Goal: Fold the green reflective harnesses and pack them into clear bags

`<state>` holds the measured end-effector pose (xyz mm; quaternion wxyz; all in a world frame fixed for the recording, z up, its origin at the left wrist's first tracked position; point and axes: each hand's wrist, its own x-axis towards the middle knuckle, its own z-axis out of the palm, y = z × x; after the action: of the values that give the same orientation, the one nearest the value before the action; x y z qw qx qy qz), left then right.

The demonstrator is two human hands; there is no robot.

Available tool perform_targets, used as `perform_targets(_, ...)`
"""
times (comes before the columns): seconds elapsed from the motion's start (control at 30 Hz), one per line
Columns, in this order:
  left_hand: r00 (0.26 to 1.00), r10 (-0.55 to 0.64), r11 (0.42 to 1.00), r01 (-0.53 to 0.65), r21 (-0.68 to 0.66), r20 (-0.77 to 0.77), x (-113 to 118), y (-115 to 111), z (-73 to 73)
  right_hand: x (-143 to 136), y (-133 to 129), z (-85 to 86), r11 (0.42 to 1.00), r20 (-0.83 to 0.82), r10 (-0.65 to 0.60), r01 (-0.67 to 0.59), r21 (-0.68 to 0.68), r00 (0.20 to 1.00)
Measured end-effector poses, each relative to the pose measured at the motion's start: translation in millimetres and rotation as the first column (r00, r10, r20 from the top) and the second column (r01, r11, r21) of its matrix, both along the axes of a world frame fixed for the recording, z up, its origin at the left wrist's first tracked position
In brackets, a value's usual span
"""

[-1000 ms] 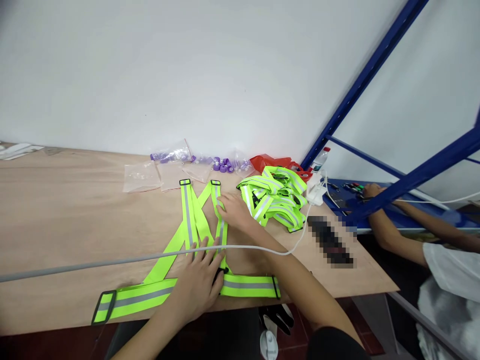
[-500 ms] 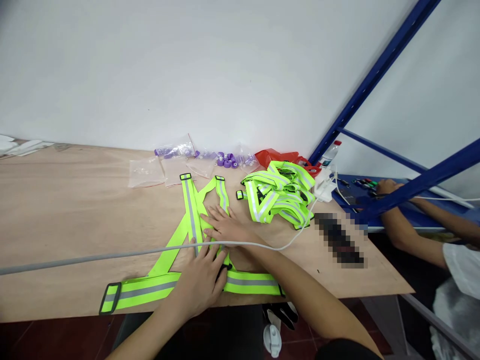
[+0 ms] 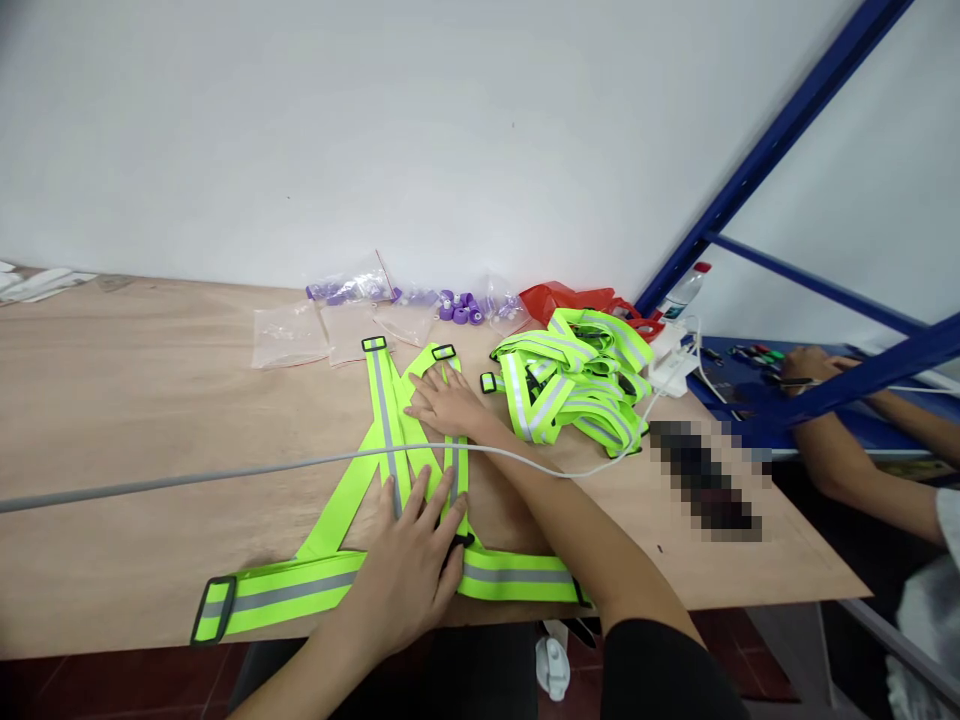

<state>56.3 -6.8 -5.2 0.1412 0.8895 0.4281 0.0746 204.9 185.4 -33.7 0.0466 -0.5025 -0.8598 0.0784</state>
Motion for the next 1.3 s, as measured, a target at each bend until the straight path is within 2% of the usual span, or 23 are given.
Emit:
perform_targets(0.37, 1.0, -0.003, 1.0, 0.003, -0.004, 0.014, 0.0, 0.1, -1.6, 1.2, 30.5, -9.6, 0.981, -0.118, -0.137, 0.152, 0.124, 0.983)
perform_targets(0.6, 1.0, -0.002, 1.0, 0.002, -0.012, 0.002, 0.2, -0.4, -0.1, 1.3, 39.8, -8.7, 0.96, -0.185, -0.205, 0.234, 0.151, 0.961)
perform_targets(0.73, 1.0, 0.01, 0.999, -0.01, 0.035, -0.019, 0.6, -1.1, -0.8, 1.1, 45.1, -6.1, 0.953, -0.205, -0.232, 0.265, 0.147, 0.951)
perform_targets(0.93, 1.0, 0.02, 0.998, -0.02, 0.055, -0.005, 1.4, -2.5, -2.5, -0.8, 43.6, -1.8, 0.956, -0.178, -0.236, 0.261, 0.131, 0.955)
perform_targets(1.17, 0.999, 0.033, 0.997, -0.036, 0.073, 0.039, 0.7, -4.0, -0.1, -3.0, 33.0, 0.0, 0.975, -0.071, -0.2, 0.206, 0.08, 0.977)
perform_targets(1.3, 0.994, 0.058, 0.996, -0.064, 0.062, 0.089, 0.5, -3.6, -3.3, -3.9, 22.0, 9.6, 0.983, -0.033, -0.181, 0.182, 0.034, 0.983)
